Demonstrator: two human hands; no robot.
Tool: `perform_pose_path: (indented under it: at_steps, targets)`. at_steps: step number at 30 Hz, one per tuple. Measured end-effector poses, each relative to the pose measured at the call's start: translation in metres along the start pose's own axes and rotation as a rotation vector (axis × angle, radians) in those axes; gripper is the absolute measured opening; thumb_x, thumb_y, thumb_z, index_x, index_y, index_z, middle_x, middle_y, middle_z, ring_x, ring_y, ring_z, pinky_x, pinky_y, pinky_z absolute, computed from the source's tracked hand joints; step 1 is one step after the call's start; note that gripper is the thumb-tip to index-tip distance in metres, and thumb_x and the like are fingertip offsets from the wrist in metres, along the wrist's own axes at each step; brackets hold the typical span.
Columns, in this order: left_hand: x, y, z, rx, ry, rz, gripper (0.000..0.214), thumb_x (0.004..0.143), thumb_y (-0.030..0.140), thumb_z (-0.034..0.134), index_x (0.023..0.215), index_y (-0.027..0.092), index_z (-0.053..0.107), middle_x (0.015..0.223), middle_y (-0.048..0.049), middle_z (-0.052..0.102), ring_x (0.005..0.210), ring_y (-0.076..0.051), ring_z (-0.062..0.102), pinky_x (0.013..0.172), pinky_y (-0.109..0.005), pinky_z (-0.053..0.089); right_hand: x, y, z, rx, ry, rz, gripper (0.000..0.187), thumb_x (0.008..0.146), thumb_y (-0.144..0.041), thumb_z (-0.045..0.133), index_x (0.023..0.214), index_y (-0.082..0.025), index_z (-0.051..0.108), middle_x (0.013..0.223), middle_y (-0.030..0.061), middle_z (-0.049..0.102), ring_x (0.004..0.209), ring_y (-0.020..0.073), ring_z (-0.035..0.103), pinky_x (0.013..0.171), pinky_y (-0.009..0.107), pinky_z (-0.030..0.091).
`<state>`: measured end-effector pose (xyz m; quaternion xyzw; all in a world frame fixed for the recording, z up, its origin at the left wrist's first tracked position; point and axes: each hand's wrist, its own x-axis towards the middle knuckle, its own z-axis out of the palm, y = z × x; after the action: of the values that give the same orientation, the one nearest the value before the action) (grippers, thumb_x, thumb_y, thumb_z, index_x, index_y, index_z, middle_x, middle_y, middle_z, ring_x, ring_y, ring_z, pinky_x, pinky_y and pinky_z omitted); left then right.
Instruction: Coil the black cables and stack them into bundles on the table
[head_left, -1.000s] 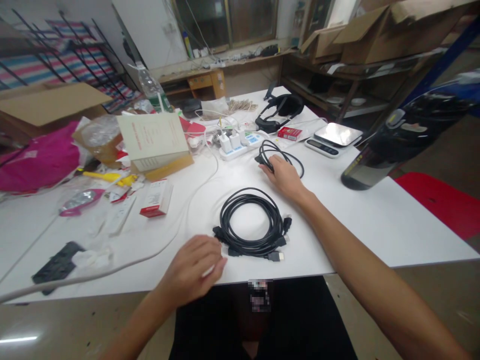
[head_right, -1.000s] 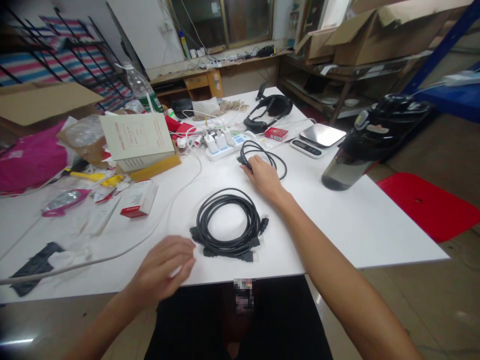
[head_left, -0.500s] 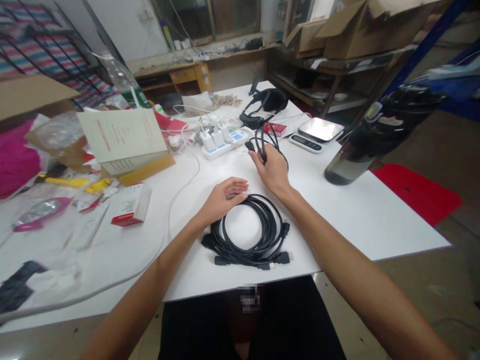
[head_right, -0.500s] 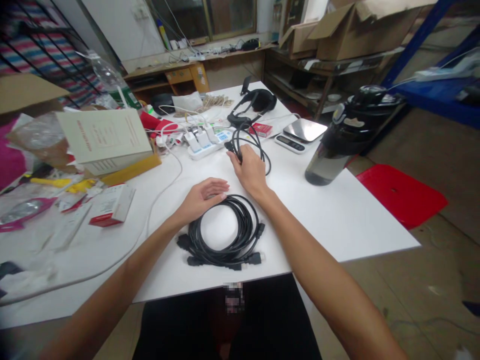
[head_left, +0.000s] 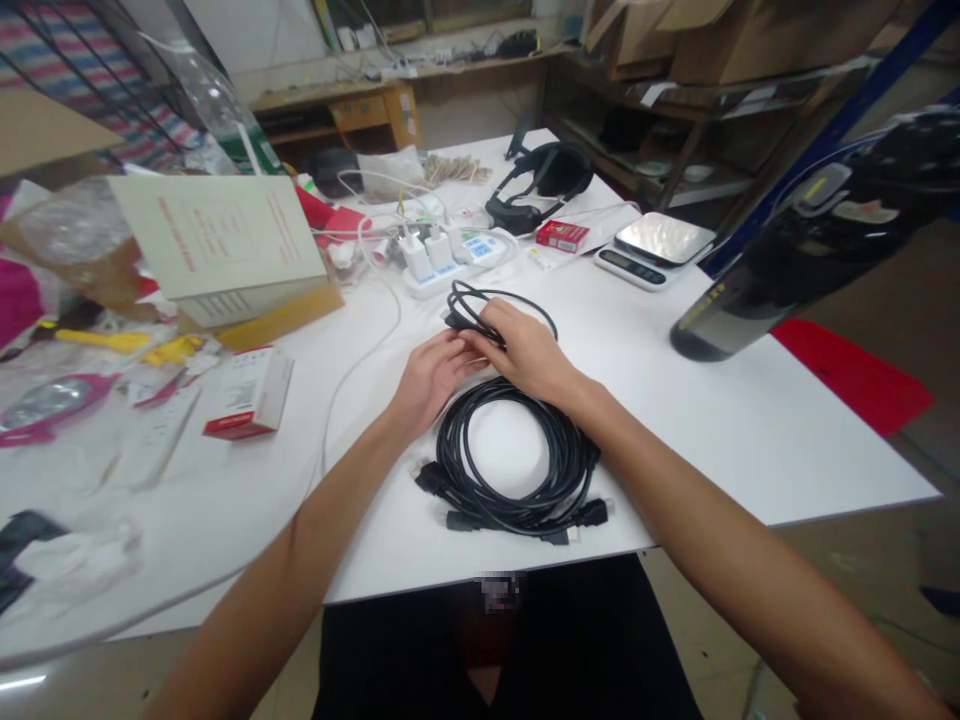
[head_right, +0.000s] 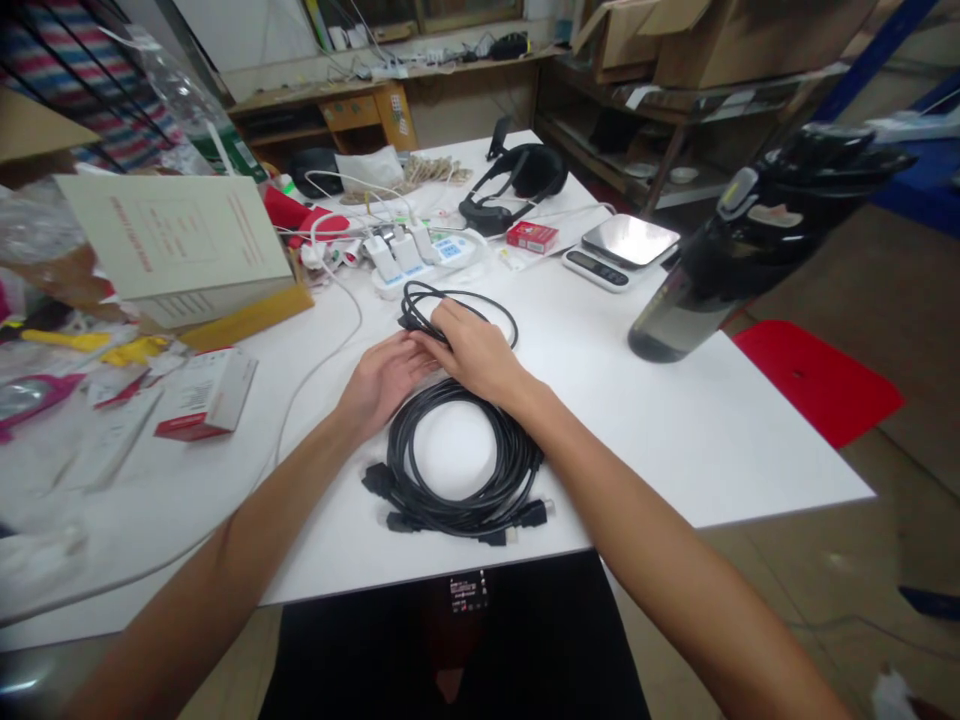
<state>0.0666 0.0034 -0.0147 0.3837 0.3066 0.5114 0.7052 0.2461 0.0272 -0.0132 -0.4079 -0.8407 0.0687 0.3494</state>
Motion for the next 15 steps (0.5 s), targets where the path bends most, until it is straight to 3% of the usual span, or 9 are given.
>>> perform_pose_path:
  at_steps: [4,9,12,15]
  targets:
    - [0.003,0.001,0.0,-0.108,0.068,-0.037,0.018,0.1,0.032,0.073,0.097,0.014,0.075,0.102,-0.0086,0.08,0.1,-0.019,0.077,0.107,-0.036,0.057,0.0,-0.004,-0.005,-0.032,0.009,0.022,0.043,0.112,-0.059,0.038,0.097,-0.021,0.053,0.111,0.0098,0.064,0.094,0.0197,0.059,0.076,0.031,0.04]
    - [0.011,0.004,-0.009,-0.255,0.174,-0.057,0.027,0.109,0.031,0.057,0.097,0.012,0.072,0.102,-0.0127,0.081,0.112,-0.021,0.078,0.114,-0.036,0.054,-0.002,-0.01,-0.005,-0.044,0.088,0.099,0.051,0.114,-0.06,0.028,0.093,-0.022,0.055,0.095,0.007,0.065,0.084,0.0188,0.059,0.07,0.032,0.036]
    - [0.016,0.009,-0.017,-0.337,0.265,-0.043,0.029,0.111,0.026,0.051,0.094,0.013,0.07,0.104,-0.0144,0.081,0.116,-0.021,0.077,0.113,-0.035,0.055,0.003,-0.009,-0.008,0.069,0.233,0.193,0.057,0.112,-0.066,0.028,0.087,-0.023,0.054,0.077,0.0026,0.062,0.069,0.0165,0.056,0.067,0.032,0.034]
    - [0.019,0.014,-0.023,-0.362,0.316,0.001,0.025,0.11,0.02,0.052,0.094,0.013,0.069,0.102,-0.0126,0.081,0.115,-0.019,0.078,0.112,-0.032,0.055,0.029,-0.005,-0.024,0.229,0.466,0.232,0.061,0.11,-0.071,0.023,0.078,-0.024,0.045,0.066,-0.001,0.051,0.059,0.0134,0.048,0.062,0.031,0.033]
